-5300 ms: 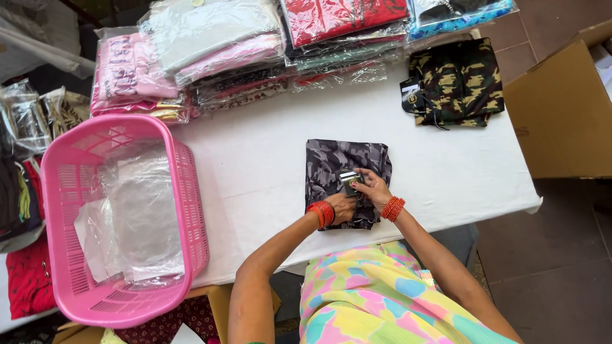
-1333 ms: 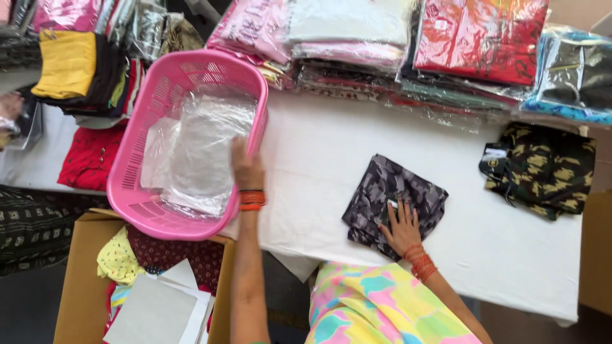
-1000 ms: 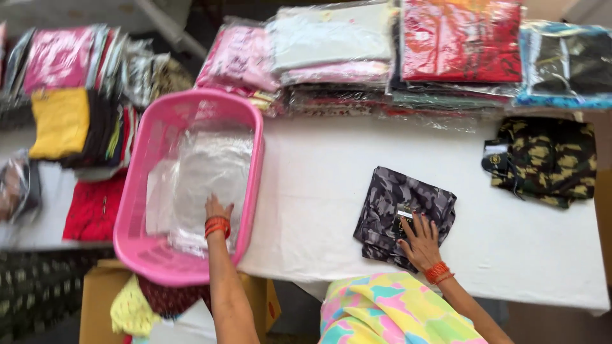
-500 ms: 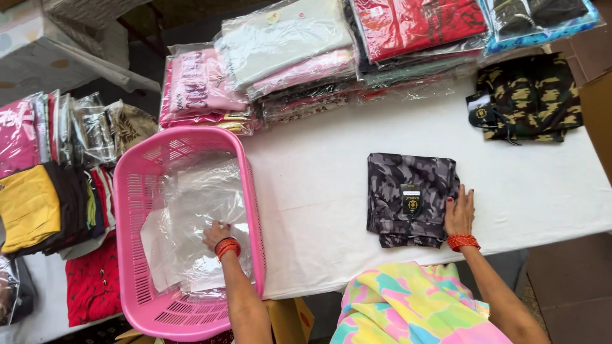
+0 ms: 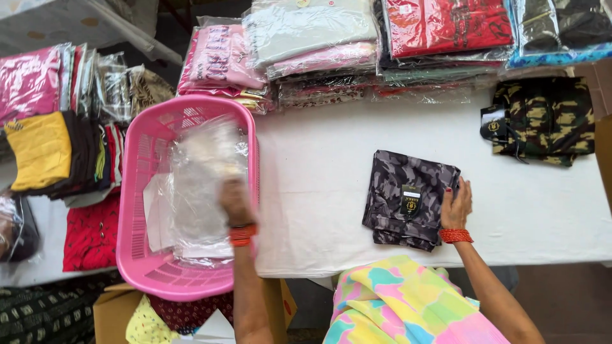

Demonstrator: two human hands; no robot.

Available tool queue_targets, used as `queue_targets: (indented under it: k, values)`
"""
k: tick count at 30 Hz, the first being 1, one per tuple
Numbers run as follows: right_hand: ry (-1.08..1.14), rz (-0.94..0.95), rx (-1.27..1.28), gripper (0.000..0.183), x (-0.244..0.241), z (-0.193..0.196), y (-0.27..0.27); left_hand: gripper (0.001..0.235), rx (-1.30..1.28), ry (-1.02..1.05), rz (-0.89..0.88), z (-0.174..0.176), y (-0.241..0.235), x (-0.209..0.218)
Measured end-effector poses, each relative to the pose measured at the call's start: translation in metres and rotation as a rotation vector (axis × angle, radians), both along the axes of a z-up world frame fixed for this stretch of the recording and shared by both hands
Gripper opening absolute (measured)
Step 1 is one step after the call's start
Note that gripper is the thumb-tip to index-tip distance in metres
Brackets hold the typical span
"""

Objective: The person folds a pair of camouflage-patterned shorts on a white table. They smooth the fabric, fold the garment into a compact rectangle, and then place it into a clear plastic bag. The person then moves the packaged shorts to a stack of other packaged clothes.

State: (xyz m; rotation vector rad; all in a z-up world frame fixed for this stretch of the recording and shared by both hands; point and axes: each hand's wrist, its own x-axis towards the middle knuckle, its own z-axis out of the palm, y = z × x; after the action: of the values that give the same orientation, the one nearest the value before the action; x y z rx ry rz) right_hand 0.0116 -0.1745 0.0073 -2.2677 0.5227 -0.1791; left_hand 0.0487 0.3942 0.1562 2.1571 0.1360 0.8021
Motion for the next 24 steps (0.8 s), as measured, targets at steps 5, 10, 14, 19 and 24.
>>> queue_targets:
  k: [5, 10, 14, 19, 24]
  values:
    - [-0.032, 0.140, 0.583, 0.071, 0.038, 0.042, 0.013, 0.011, 0.606, -0.074, -0.675, 0.035, -0.193, -0.006]
    - [0.220, 0.329, 1.688, 0.091, 0.040, 0.135, 0.016, 0.015, 0.828, 0.072, -1.151, -0.026, -0.283, -0.044]
    - [0.286, 0.297, 1.563, 0.071, 0.046, 0.115, -0.011, 0.013, 0.910, 0.111, -1.215, -0.057, -0.298, -0.046]
    - [0.273, 0.465, 1.187, 0.045, 0.048, 0.081, -0.038, 0.006, 1.021, 0.148, -1.091, -0.068, -0.287, -0.028]
    - [0.328, 0.448, 1.131, 0.041, 0.052, 0.023, -0.047, 0.011, 1.003, 0.249, -0.859, -0.050, -0.272, -0.019]
